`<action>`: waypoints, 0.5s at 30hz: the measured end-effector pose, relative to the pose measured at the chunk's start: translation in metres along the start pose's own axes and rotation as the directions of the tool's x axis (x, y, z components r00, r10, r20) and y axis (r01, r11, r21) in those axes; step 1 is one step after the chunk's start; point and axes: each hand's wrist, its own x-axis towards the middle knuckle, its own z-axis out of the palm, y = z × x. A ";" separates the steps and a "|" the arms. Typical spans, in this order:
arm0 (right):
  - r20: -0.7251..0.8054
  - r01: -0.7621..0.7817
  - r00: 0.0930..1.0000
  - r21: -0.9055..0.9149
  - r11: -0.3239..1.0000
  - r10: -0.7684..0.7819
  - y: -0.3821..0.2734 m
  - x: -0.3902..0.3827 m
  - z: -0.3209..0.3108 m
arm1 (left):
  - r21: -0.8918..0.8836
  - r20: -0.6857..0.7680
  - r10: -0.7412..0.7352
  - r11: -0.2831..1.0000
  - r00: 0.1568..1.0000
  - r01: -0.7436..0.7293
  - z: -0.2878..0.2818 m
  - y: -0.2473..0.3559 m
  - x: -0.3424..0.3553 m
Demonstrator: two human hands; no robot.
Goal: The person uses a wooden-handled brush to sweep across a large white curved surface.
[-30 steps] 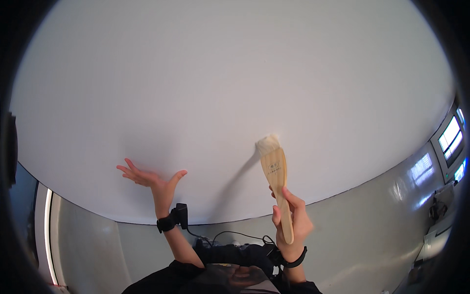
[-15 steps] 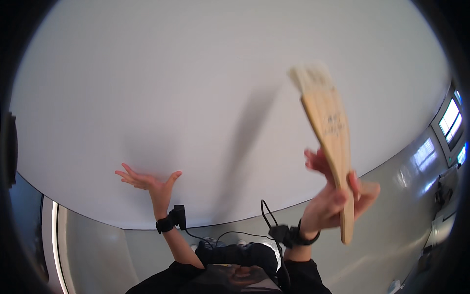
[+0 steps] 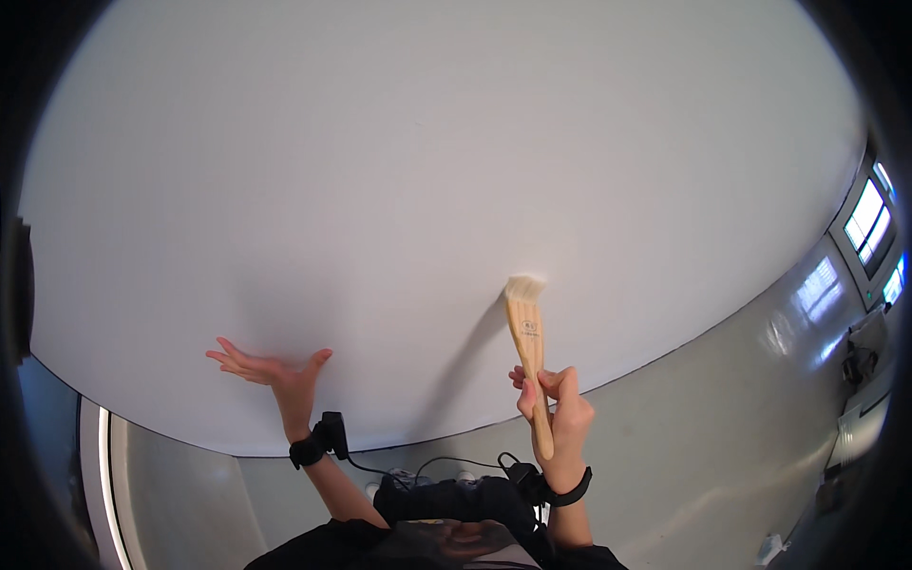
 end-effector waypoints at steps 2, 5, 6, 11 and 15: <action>0.067 -0.042 0.997 -0.052 0.998 0.045 -0.003 0.001 -0.004 | -0.006 0.008 -0.020 1.000 1.000 0.020 0.000 -0.001 0.001; 0.181 -0.136 0.971 -0.129 0.982 0.158 0.001 0.002 -0.015 | -0.028 0.011 -0.052 0.998 0.999 0.052 -0.002 -0.002 0.002; 0.226 -0.193 0.948 -0.156 0.969 0.225 0.001 0.002 -0.017 | -0.047 0.009 -0.063 0.997 0.998 0.063 -0.003 -0.003 0.003; -0.152 -0.069 0.982 0.255 0.964 0.111 -0.030 0.020 -0.020 | -0.103 0.031 -0.125 0.986 0.992 0.128 0.003 0.002 0.001; -0.283 0.368 0.919 0.370 0.853 -0.274 -0.047 0.059 -0.002 | -0.126 0.064 -0.178 0.975 0.982 0.185 0.002 0.002 -0.004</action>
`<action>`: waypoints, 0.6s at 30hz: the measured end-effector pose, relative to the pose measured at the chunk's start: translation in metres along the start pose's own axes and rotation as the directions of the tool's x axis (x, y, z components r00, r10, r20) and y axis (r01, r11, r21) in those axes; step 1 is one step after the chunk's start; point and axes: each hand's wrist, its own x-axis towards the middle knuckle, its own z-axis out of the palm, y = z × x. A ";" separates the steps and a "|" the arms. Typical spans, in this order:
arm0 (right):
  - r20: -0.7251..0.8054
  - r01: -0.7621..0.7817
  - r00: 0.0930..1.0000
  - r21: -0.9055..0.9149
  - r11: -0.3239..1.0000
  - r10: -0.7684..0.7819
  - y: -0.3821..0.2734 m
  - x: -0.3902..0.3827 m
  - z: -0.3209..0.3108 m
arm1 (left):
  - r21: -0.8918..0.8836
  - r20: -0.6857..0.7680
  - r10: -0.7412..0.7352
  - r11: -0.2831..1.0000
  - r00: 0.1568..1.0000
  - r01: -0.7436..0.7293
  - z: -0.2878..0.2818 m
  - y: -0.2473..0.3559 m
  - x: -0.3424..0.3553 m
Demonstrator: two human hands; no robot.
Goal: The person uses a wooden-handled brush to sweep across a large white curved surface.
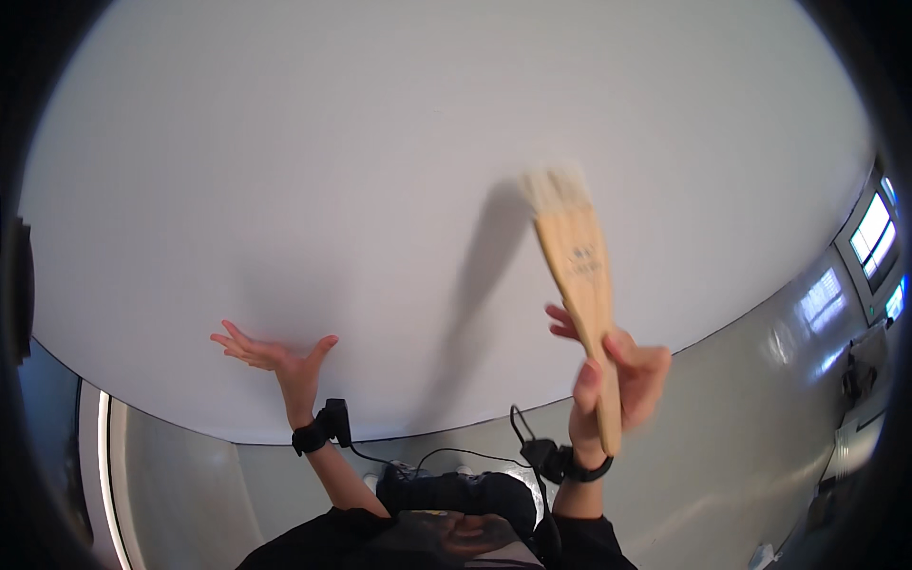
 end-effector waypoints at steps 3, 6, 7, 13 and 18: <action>0.154 0.035 0.988 -0.125 0.992 -0.015 0.002 0.002 -0.002 | 0.042 -0.024 0.074 0.996 0.997 -0.073 -0.002 0.001 0.001; 0.270 -0.089 0.940 -0.402 0.912 0.210 0.004 -0.020 -0.016 | 0.089 -0.038 0.167 0.983 0.985 -0.163 -0.002 -0.003 0.005; 0.266 -0.074 0.939 -0.465 0.882 0.219 0.005 -0.029 -0.021 | 0.090 -0.037 0.162 0.983 0.986 -0.158 -0.002 -0.002 0.004; 0.372 -0.200 0.794 -0.586 0.785 0.480 0.015 -0.061 -0.022 | 0.087 -0.035 0.161 0.984 0.986 -0.158 -0.003 0.006 0.007; 0.368 -0.322 0.777 -0.466 0.824 0.511 0.019 -0.060 -0.029 | 0.084 -0.022 0.123 0.989 0.992 -0.121 -0.001 0.003 0.006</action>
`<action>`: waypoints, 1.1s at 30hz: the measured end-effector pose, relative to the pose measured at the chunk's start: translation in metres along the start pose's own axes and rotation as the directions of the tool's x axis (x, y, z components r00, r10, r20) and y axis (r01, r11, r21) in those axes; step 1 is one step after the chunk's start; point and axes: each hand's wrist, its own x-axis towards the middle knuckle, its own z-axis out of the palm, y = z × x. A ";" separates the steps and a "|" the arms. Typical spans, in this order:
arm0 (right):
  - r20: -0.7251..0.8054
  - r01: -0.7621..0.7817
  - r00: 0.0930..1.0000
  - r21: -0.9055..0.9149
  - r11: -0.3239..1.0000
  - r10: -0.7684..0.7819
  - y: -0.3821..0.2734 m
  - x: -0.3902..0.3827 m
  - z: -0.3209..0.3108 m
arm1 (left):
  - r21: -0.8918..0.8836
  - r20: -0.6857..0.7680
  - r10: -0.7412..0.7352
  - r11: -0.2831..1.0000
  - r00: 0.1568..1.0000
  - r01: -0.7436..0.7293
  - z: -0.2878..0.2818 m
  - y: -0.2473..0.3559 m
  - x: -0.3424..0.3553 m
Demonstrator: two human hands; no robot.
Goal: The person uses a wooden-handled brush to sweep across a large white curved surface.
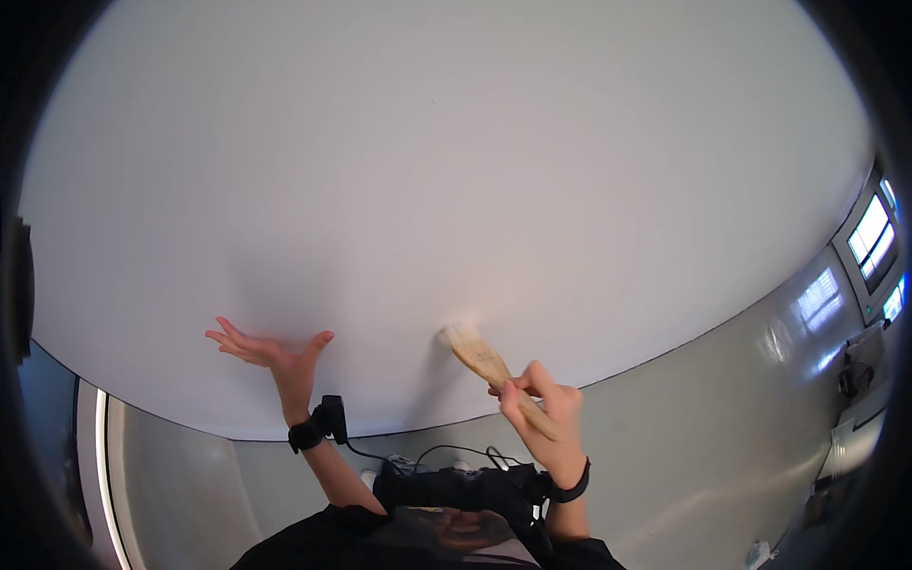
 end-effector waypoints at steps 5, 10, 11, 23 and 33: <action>-0.275 0.350 0.909 0.090 0.932 -0.314 -0.027 0.017 -0.023 | -0.030 0.009 -0.060 0.998 0.998 0.060 -0.004 0.010 0.002; -0.335 0.315 0.885 -0.078 0.946 -0.323 -0.046 0.045 -0.024 | -0.031 0.010 -0.055 0.998 0.998 0.055 0.002 0.005 -0.002; -0.356 0.327 0.876 -0.058 0.943 -0.325 -0.043 0.046 -0.019 | -0.040 0.005 -0.044 0.998 0.999 0.044 0.002 0.004 -0.002; 0.078 -0.079 0.992 -0.191 0.978 0.095 0.032 -0.016 0.012 | -0.051 0.001 -0.052 0.997 0.999 0.052 0.004 0.004 -0.003; -0.473 0.504 0.803 0.212 0.837 -0.363 -0.023 0.029 -0.024 | -0.029 0.008 -0.036 0.999 0.999 0.036 0.007 0.003 -0.002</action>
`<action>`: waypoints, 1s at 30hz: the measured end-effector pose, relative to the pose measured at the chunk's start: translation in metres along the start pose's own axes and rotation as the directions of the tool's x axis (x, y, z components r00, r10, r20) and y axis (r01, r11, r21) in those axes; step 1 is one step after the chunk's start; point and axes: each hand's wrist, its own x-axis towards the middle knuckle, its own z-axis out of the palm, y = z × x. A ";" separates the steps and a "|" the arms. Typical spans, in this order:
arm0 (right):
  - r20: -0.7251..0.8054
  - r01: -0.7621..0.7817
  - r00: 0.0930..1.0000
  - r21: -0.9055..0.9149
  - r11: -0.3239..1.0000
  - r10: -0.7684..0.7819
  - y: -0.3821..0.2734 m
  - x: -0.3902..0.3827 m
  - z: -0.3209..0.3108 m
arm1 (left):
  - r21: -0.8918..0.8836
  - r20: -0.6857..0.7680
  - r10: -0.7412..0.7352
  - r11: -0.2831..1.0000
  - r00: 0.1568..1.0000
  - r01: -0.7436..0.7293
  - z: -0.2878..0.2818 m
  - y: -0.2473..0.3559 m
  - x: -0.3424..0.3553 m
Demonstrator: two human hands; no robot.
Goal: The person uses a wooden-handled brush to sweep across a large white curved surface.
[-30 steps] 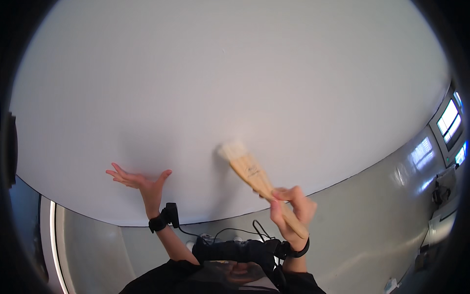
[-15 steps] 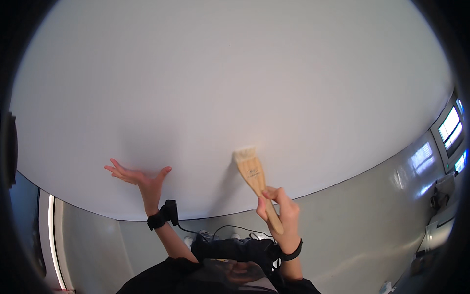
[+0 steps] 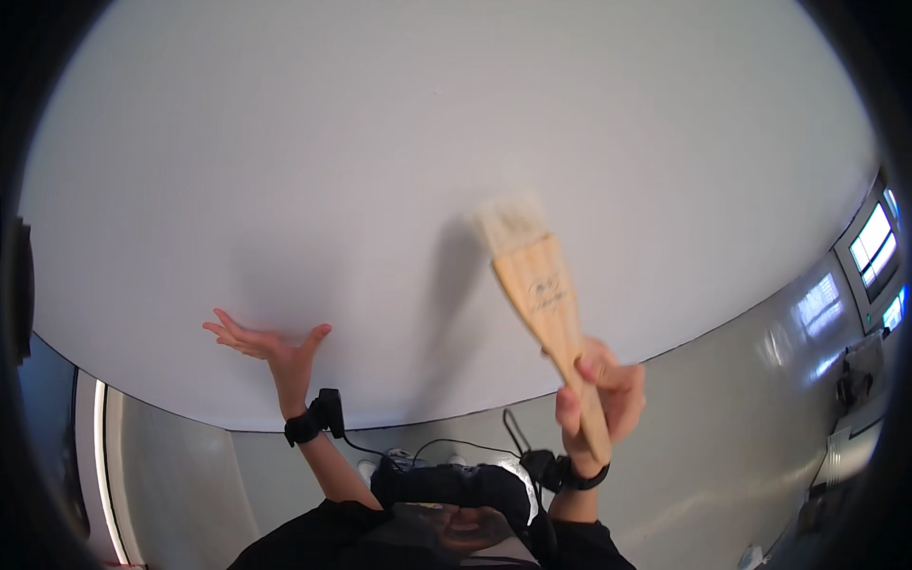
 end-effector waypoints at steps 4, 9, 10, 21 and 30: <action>0.161 -0.092 0.971 -0.422 0.902 0.175 0.009 0.003 -0.006 | -0.004 -0.001 -0.012 1.000 1.000 0.012 -0.006 -0.002 0.000; 0.229 -0.101 0.941 -0.516 0.851 0.251 0.014 -0.040 -0.009 | -0.046 0.016 -0.028 0.999 0.999 0.028 -0.009 0.000 0.001; 0.301 -0.134 0.891 -0.540 0.831 0.339 0.018 -0.048 -0.013 | -0.042 0.017 -0.027 0.999 0.999 0.028 -0.012 0.001 0.000; 0.359 -0.061 0.880 -0.563 0.824 0.311 0.004 -0.021 -0.051 | 0.013 0.007 -0.035 0.999 0.999 0.035 -0.003 0.001 -0.009; 0.191 0.032 0.977 -0.558 0.829 0.090 0.015 0.011 -0.034 | 0.016 -0.051 0.041 0.999 0.998 -0.041 0.004 0.000 0.003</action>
